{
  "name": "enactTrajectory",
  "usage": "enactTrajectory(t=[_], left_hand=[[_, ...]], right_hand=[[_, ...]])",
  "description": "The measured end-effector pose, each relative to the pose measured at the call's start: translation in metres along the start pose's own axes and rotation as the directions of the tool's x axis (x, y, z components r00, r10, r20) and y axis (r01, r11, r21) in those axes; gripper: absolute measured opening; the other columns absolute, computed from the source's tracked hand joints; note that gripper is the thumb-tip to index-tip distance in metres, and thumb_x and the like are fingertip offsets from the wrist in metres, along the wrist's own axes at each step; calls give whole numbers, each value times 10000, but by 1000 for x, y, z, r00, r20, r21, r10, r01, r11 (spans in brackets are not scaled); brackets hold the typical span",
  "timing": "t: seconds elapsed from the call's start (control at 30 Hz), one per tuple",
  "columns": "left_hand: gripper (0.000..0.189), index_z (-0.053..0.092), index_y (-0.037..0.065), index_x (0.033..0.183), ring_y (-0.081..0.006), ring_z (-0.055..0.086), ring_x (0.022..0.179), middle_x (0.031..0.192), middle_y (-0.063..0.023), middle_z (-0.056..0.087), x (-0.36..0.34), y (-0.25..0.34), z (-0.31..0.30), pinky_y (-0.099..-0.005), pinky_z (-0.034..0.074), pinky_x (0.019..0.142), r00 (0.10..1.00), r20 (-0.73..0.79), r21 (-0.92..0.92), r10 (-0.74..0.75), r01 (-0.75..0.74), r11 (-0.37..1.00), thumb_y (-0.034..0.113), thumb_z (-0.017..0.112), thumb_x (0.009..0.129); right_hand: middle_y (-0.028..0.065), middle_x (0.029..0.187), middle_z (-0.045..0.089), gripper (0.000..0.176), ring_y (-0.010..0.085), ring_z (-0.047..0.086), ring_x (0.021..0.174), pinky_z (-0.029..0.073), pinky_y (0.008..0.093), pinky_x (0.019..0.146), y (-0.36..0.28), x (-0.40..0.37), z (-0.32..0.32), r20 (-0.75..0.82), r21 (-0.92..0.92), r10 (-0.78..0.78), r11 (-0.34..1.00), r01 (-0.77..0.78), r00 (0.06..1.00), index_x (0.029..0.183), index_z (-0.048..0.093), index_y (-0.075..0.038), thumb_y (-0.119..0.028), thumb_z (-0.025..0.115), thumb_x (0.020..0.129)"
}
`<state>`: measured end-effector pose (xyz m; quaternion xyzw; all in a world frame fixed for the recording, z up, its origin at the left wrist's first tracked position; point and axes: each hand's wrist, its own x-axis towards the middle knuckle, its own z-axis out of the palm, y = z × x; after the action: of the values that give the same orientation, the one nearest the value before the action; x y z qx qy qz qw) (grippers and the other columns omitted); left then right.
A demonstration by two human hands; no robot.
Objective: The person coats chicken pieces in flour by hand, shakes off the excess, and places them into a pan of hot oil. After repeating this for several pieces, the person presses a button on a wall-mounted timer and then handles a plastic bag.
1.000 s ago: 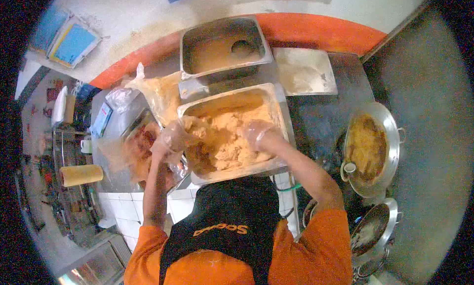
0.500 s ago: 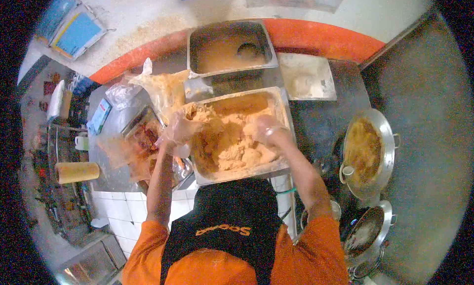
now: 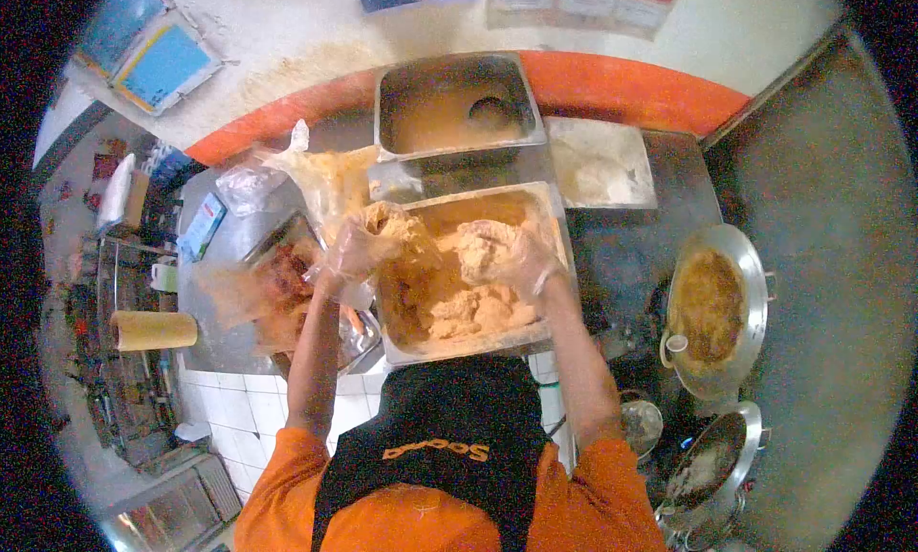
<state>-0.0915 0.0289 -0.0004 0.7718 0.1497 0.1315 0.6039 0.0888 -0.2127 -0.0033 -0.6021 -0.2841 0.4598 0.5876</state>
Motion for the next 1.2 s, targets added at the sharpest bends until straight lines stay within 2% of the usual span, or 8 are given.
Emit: enactTrajectory(t=[0.4, 0.77, 0.9, 0.97, 1.03, 1.07, 1.1, 1.2], left_hand=[[496, 598, -12, 1259, -337, 711, 937, 973, -239, 700, 0, 62, 75, -427, 551, 812, 979, 81, 674, -187, 84, 734, 223, 731, 842], [696, 489, 23, 1463, -208, 640, 1092, 1270, -112, 639, -14, 25, 57, -335, 559, 910, 985, 132, -365, -108, 150, 919, 59, 797, 841], [649, 511, 28, 1446, -228, 632, 1109, 1263, -100, 651, -16, 28, 59, -345, 549, 927, 989, 114, -279, -93, 121, 953, 93, 769, 854], [641, 511, 27, 1443, -231, 628, 1117, 1270, -100, 649, -17, 7, 54, -343, 543, 941, 971, 183, -169, -154, 185, 968, 89, 757, 855], [632, 511, 26, 1440, -234, 624, 1125, 1277, -100, 647, -15, -24, 45, -340, 536, 954, 938, 271, 20, -216, 219, 976, 84, 745, 856], [628, 512, 26, 1439, -236, 622, 1130, 1280, -100, 646, -14, -42, 41, -339, 533, 961, 919, 318, 123, -234, 205, 971, 82, 739, 856], [624, 512, 25, 1437, -238, 620, 1134, 1284, -100, 645, -11, -60, 38, -337, 530, 968, 897, 364, 208, -250, 183, 961, 80, 733, 856], [834, 442, 68, 1466, -298, 644, 1129, 1212, -143, 668, -6, 9, 77, -395, 542, 971, 833, 384, 57, -397, 408, 911, 53, 823, 724]], right_hand=[[263, 1240, 659, 591, 469, 657, 1086, 556, 483, 908, 79, 15, 57, -133, -850, -331, 523, 65, 934, 1449, 512, -78, -133, 675, 883], [68, 1080, 728, 287, 250, 712, 949, 581, 414, 847, -28, -90, -9, -273, -319, -450, 876, 361, 850, 1138, 693, -94, -139, 731, 857], [88, 1192, 711, 387, 221, 676, 1124, 568, 354, 990, -44, -166, -83, -507, 241, -117, 932, 271, 854, 1300, 594, -84, -174, 734, 951], [88, 1282, 687, 354, 226, 660, 1170, 537, 366, 1040, -23, -207, -144, -657, -584, -407, 807, -86, 634, 1328, 599, -98, -263, 621, 1016], [87, 1267, 691, 332, 214, 658, 1169, 528, 354, 1048, -11, -251, -200, -712, -526, -392, 847, -73, 582, 1300, 619, -87, -267, 601, 1021], [81, 1250, 694, 307, 203, 676, 1122, 554, 335, 1004, 12, -267, -232, -807, 144, -83, 933, 331, 584, 1277, 619, -67, -217, 617, 1009], [68, 1218, 700, 292, 195, 692, 1066, 578, 318, 952, 74, -283, -294, -590, -550, -554, 808, 210, 587, 1260, 615, -43, -153, 639, 991], [93, 1161, 716, 271, 225, 704, 1041, 587, 341, 905, 48, -331, -302, -832, -32, -39, 999, 23, 553, 1206, 635, -41, -171, 658, 968]])
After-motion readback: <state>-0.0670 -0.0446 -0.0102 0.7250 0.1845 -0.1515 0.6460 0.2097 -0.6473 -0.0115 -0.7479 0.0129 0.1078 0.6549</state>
